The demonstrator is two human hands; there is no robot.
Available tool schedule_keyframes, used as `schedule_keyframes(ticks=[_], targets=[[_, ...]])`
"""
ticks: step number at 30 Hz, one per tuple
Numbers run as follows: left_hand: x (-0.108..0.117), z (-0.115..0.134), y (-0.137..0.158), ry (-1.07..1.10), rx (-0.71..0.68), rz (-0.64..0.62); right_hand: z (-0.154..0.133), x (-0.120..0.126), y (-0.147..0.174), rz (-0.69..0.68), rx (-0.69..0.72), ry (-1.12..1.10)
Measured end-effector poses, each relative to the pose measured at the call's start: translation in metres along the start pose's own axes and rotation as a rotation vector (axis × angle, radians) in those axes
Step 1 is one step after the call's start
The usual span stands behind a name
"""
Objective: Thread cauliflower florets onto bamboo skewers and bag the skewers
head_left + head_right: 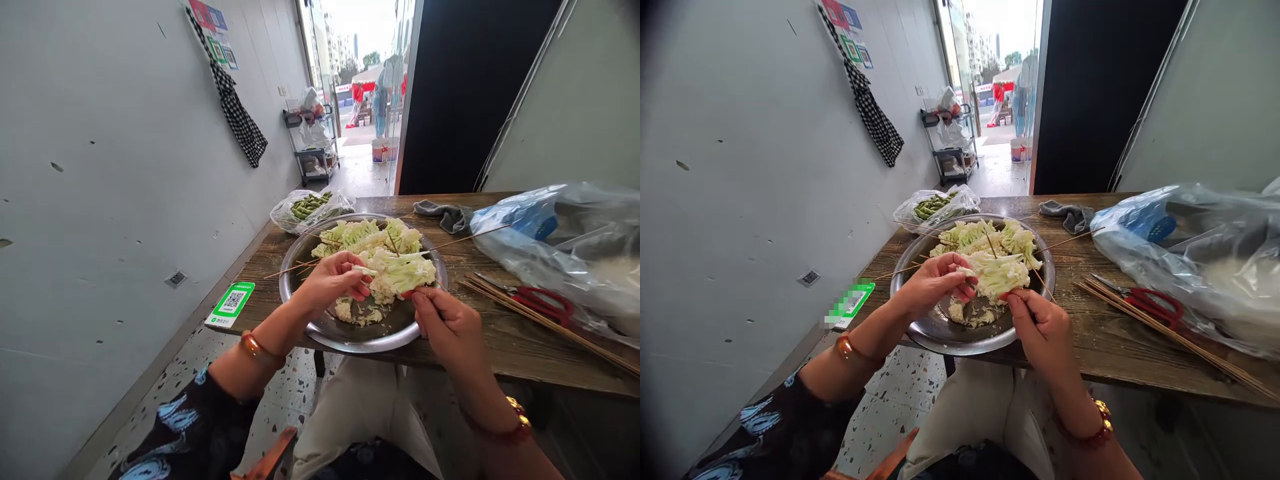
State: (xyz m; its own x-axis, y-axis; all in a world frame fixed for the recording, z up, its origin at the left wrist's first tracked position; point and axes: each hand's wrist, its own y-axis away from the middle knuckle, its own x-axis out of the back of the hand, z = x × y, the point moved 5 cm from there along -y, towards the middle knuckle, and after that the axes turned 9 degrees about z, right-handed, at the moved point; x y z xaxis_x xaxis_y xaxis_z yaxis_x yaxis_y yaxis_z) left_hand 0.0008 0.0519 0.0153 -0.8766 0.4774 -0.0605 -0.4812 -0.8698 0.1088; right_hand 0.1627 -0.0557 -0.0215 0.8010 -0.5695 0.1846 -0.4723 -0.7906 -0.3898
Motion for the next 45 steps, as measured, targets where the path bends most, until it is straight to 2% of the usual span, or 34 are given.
schedule_keyframes(ticks=[4,8,13,17,20,25,27,30,33,36,39,45], targets=[[-0.005,0.015,-0.002,0.141,-0.096,0.140,0.005,0.001,0.000,-0.048,-0.026,-0.075],[-0.007,0.023,-0.015,0.312,-0.153,0.226,-0.002,-0.001,-0.002,-0.039,0.020,0.003],[-0.015,0.018,-0.023,0.459,-0.107,0.122,-0.013,-0.009,-0.005,-0.047,0.089,0.081],[-0.009,0.010,-0.024,0.462,-0.127,0.146,-0.012,-0.011,-0.004,-0.065,0.088,0.123],[-0.004,0.008,-0.024,0.435,-0.169,0.164,-0.011,-0.010,-0.004,-0.070,0.094,0.153],[-0.004,0.011,-0.021,0.375,-0.212,0.102,-0.011,-0.012,-0.004,-0.094,0.117,0.195],[-0.001,0.011,-0.022,0.352,-0.250,0.129,-0.011,-0.013,-0.003,-0.095,0.128,0.203],[0.006,0.017,-0.022,0.216,-0.423,0.248,-0.011,-0.013,-0.002,-0.094,0.144,0.210],[0.012,0.027,-0.016,-0.096,-0.634,0.461,-0.011,-0.015,-0.002,-0.105,0.154,0.222],[0.011,0.034,-0.010,-0.326,-0.714,0.552,-0.011,-0.016,-0.001,-0.109,0.154,0.239],[0.011,0.032,-0.009,-0.297,-0.661,0.556,-0.011,-0.015,0.000,-0.090,0.149,0.242],[0.011,0.017,-0.016,0.163,-0.413,0.430,-0.008,-0.012,0.002,-0.035,0.151,0.219]])
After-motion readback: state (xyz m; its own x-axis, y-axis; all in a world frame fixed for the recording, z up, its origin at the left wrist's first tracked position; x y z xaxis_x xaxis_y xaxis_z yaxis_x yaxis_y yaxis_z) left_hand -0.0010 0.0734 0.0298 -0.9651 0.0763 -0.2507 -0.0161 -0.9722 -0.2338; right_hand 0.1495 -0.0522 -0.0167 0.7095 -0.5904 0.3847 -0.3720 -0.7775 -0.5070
